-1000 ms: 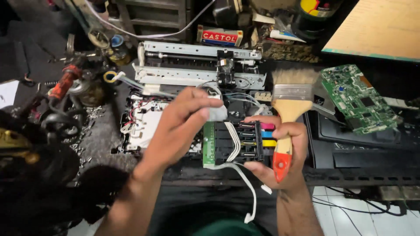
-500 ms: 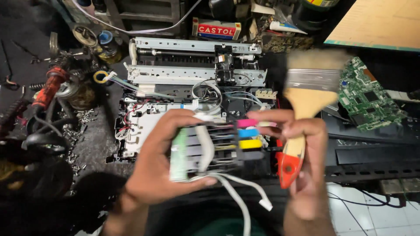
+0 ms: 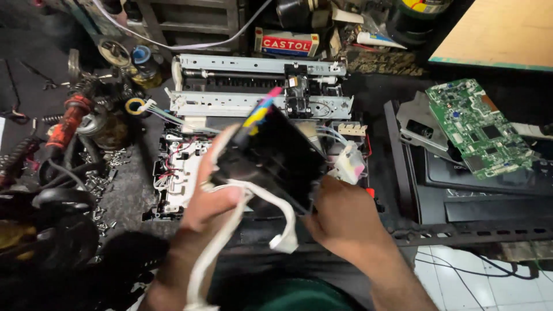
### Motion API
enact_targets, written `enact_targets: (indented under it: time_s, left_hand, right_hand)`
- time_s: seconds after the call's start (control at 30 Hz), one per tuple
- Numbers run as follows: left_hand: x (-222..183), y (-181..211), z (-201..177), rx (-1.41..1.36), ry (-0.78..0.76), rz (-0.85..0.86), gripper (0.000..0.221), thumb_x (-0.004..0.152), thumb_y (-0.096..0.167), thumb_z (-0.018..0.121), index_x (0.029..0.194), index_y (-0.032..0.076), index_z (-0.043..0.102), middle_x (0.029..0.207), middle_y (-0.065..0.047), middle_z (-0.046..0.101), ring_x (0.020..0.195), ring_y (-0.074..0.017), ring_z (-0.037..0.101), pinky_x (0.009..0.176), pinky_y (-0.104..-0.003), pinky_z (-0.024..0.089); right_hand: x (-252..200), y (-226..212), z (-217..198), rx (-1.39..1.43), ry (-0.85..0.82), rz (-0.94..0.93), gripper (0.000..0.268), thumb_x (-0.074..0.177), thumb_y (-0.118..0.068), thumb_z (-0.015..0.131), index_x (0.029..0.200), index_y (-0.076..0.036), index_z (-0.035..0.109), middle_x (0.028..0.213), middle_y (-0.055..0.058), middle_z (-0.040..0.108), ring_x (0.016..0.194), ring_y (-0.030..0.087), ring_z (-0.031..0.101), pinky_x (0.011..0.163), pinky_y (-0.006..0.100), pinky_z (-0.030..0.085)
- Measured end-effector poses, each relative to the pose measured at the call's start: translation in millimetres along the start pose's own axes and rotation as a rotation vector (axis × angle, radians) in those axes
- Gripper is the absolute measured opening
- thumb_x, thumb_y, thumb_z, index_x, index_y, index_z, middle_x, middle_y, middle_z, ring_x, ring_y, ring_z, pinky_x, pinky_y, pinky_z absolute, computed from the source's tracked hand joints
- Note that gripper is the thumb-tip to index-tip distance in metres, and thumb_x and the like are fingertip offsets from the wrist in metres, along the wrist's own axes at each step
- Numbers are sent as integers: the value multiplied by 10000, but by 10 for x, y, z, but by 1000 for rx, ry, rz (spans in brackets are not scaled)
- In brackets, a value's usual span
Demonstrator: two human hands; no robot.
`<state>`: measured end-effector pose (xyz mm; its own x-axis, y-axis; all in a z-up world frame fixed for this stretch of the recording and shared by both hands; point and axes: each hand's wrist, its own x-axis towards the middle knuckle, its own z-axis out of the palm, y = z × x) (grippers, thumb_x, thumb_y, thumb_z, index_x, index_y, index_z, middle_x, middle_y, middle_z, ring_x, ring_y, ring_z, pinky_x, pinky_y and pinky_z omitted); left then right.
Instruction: Cleaning and inspecting the ink cartridge carriage of a disassembled printer using a brush, cloth, and screwdriver
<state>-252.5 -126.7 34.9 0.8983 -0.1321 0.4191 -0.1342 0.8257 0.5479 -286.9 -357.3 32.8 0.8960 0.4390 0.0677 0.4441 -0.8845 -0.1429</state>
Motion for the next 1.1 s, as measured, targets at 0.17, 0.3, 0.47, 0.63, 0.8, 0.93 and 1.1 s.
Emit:
enact_targets:
  time_s: [0.17, 0.3, 0.47, 0.63, 0.8, 0.93, 1.1]
  left_hand:
    - [128, 109, 236, 67, 39, -222, 871, 749, 282, 869, 1457, -25, 464, 1321, -155, 640, 1195, -264, 650, 1074, -392, 498]
    - [203, 170, 220, 77, -6, -224, 815, 785, 269, 830, 1458, -10, 464, 1301, -150, 644, 1175, -281, 664, 1050, -428, 526]
    - [235, 236, 104, 300, -117, -124, 722, 780, 279, 875, 1361, 45, 515, 1232, -59, 662, 1086, -163, 675, 956, -296, 541]
    - [173, 377, 113, 626, -70, -102, 765, 727, 256, 858, 1382, 97, 497, 1356, -81, 579, 1204, -180, 608, 1035, -321, 512]
    - [167, 377, 188, 489, -216, -7, 694, 762, 142, 840, 1348, 82, 473, 1411, -121, 466, 1297, -242, 571, 1035, -392, 623]
    - [186, 380, 263, 663, -438, 161, 686, 802, 327, 812, 1373, 137, 484, 1391, -86, 521, 1417, -268, 485, 1250, -464, 438]
    - [170, 378, 421, 670, -592, 135, 669, 856, 438, 784, 1393, 173, 485, 1410, -27, 550, 1605, -360, 359, 1410, -598, 253]
  right_hand:
    - [52, 50, 72, -54, -239, 325, 417, 773, -369, 677, 980, -18, 584, 832, 157, 689, 755, 396, 705, 596, 502, 554]
    - [101, -87, -311, -4, -333, 404, 436, 883, -514, 620, 1033, -115, 532, 824, 87, 727, 813, 395, 718, 656, 508, 542]
    - [74, -35, -535, 222, -276, 265, 315, 883, -476, 600, 1114, -264, 632, 964, -9, 739, 804, 250, 720, 641, 417, 519]
    - [61, -111, -713, 290, -256, 376, 227, 864, -423, 626, 1063, -331, 681, 999, -92, 797, 902, 155, 768, 787, 311, 557]
    - [-120, 25, -804, 316, 183, 95, 398, 859, -299, 733, 1235, -172, 752, 1030, 17, 834, 820, 133, 805, 785, 289, 623]
    - [59, -92, -972, 901, 253, 283, 555, 893, -298, 604, 1387, -44, 589, 1274, 131, 726, 1096, 211, 704, 925, 347, 572]
    - [245, -54, -789, 1683, -95, -43, 813, 933, -456, 732, 1486, 50, 417, 1583, 307, 446, 1390, 399, 542, 1096, 519, 477]
